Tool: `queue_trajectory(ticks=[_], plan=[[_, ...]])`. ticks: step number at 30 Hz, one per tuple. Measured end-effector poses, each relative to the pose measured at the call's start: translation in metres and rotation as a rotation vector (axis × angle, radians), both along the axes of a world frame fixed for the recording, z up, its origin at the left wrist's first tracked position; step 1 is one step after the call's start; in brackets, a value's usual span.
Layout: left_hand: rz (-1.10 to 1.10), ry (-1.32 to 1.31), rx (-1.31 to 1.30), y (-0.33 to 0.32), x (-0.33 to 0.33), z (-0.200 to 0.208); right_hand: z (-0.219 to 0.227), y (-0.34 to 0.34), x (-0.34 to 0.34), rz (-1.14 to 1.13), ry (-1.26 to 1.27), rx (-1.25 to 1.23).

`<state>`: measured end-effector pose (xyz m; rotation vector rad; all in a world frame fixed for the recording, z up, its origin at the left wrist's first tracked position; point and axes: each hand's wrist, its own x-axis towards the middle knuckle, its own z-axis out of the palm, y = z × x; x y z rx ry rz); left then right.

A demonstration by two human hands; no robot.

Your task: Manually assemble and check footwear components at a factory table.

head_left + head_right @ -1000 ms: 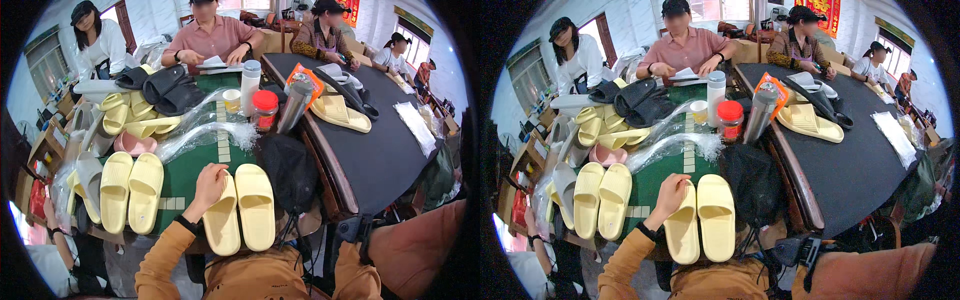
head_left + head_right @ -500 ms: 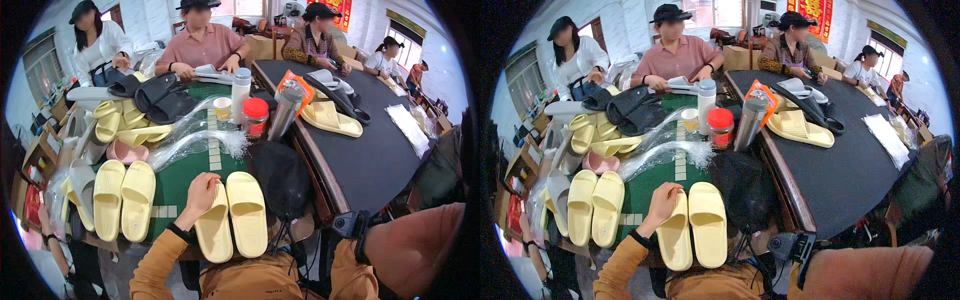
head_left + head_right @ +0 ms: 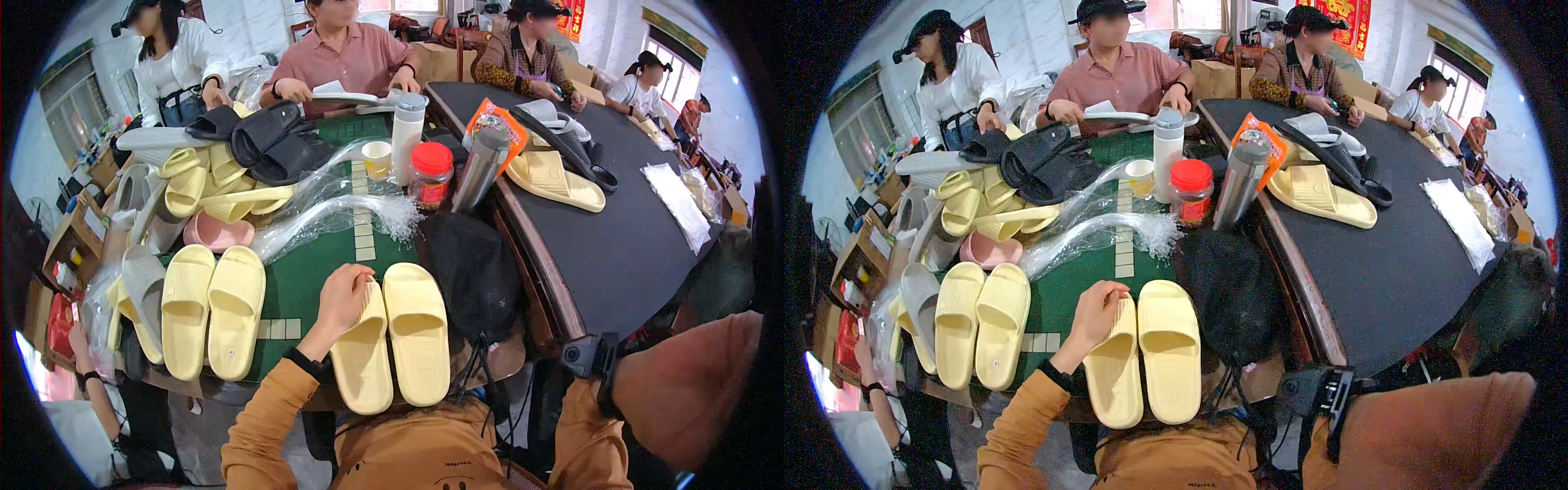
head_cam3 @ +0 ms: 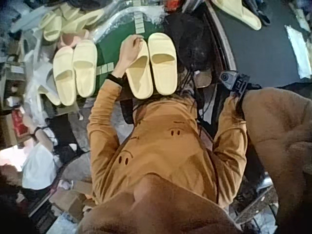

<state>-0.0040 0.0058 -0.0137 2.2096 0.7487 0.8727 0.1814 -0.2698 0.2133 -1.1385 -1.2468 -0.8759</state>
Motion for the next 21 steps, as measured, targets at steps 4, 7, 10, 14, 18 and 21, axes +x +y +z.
queue_trajectory(ticks=[4, 7, 10, 14, 18, 21], plan=[[-0.006, 0.018, 0.033, -0.001, -0.001, -0.001, 0.004, -0.003, -0.002, -0.025, -0.024, -0.016], [-0.016, 0.031, 0.09, 0.005, 0.0, 0.002, 0.003, -0.004, -0.01, -0.037, -0.02, -0.04], [-0.001, 0.044, 0.032, 0.001, 0.001, -0.001, 0.005, -0.004, -0.01, -0.055, -0.045, -0.059], [0.008, 0.043, 0.051, -0.004, 0.001, 0.001, 0.019, -0.016, -0.012, -0.114, -0.111, -0.078], [0.024, 0.003, -0.021, -0.004, -0.002, 0.002, 0.015, 0.004, -0.013, -0.121, -0.168, 0.073], [0.012, -0.03, -0.015, -0.003, -0.006, 0.005, 0.014, -0.006, -0.01, -0.103, -0.139, 0.059]])
